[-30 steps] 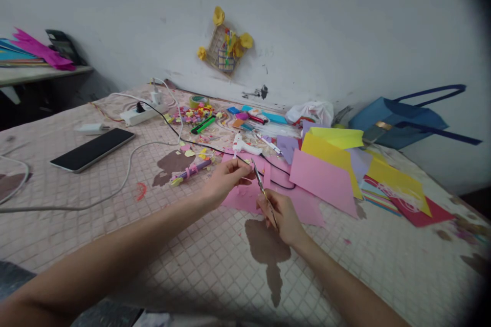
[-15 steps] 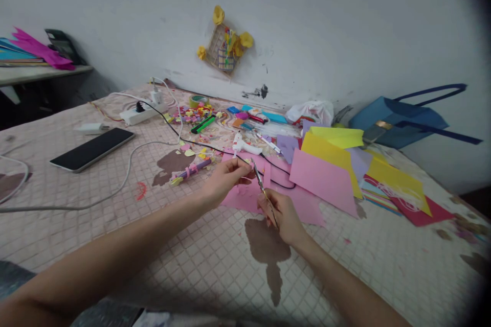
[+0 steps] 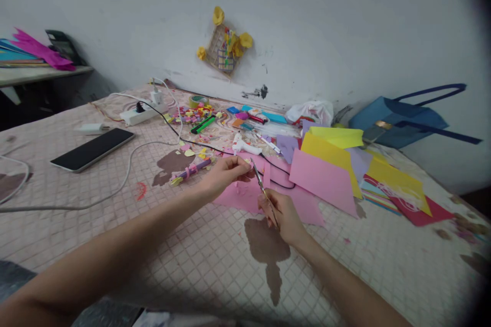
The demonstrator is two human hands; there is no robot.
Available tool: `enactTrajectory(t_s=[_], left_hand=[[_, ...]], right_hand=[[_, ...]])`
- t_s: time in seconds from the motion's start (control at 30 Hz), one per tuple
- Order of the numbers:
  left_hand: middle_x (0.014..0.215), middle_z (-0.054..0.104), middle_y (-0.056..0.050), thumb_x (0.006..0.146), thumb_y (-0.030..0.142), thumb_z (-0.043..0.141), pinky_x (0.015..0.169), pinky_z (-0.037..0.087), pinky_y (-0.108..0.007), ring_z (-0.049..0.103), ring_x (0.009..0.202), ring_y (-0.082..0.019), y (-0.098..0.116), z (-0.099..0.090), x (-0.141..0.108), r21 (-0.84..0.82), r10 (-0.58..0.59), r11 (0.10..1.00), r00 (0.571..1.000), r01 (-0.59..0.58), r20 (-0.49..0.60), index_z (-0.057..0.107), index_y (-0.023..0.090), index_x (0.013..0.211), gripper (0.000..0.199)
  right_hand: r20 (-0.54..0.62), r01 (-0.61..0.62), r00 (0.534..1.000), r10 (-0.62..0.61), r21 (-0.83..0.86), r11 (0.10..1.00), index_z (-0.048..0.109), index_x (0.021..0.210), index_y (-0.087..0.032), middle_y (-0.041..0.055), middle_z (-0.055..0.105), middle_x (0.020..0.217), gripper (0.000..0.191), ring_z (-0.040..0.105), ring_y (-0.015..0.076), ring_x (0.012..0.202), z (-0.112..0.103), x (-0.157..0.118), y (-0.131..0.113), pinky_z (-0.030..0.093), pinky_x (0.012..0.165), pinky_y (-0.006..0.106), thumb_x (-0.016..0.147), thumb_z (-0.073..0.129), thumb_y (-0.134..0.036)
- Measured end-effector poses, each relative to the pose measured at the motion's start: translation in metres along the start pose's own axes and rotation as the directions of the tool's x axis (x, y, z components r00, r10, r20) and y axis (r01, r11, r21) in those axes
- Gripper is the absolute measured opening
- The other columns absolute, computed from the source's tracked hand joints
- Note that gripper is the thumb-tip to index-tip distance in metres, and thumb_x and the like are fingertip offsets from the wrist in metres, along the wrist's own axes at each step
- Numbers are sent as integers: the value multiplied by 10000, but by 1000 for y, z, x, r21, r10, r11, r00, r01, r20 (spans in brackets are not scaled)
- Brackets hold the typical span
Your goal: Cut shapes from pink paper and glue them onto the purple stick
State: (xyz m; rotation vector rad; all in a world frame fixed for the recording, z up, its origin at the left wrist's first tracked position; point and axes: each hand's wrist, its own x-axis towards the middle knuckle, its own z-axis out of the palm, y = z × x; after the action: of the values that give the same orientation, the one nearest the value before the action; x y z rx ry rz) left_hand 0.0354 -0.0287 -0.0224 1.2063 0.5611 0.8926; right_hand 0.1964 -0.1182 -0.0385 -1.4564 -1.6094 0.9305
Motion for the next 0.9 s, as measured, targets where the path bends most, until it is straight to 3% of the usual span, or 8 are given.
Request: enactTrajectory(t_s=[0.5, 0.73, 0.9], left_hand=[[780, 669, -57, 777, 277, 641, 728, 475, -267, 621, 754, -127, 10, -19, 7, 67, 1, 998, 981, -14, 192, 591, 126, 728, 167], [840, 669, -68, 773, 277, 647, 750, 463, -273, 618, 798, -131, 13, -17, 4, 72, -49, 997, 974, 34, 222, 564, 118, 737, 183], [770, 659, -50, 790, 295, 625, 677, 459, -254, 600, 696, -109, 8, -7, -1, 165, -99, 985, 964, 59, 247, 563, 123, 755, 186]], right_hand=[[23, 5, 1000, -5, -4, 1000, 415, 609, -196, -74, 363, 455, 370, 372, 71, 360, -2, -1, -2, 273, 362, 194, 852, 458, -473], [30, -103, 995, 99, 238, 966, 491, 666, -173, -75, 385, 479, 405, 364, 51, 332, -2, 1, 0, 280, 338, 180, 819, 473, -548], [-77, -42, 994, 76, 376, 926, 540, 740, -164, -72, 417, 514, 312, 393, 45, 391, -5, 5, -7, 268, 371, 167, 799, 564, -469]])
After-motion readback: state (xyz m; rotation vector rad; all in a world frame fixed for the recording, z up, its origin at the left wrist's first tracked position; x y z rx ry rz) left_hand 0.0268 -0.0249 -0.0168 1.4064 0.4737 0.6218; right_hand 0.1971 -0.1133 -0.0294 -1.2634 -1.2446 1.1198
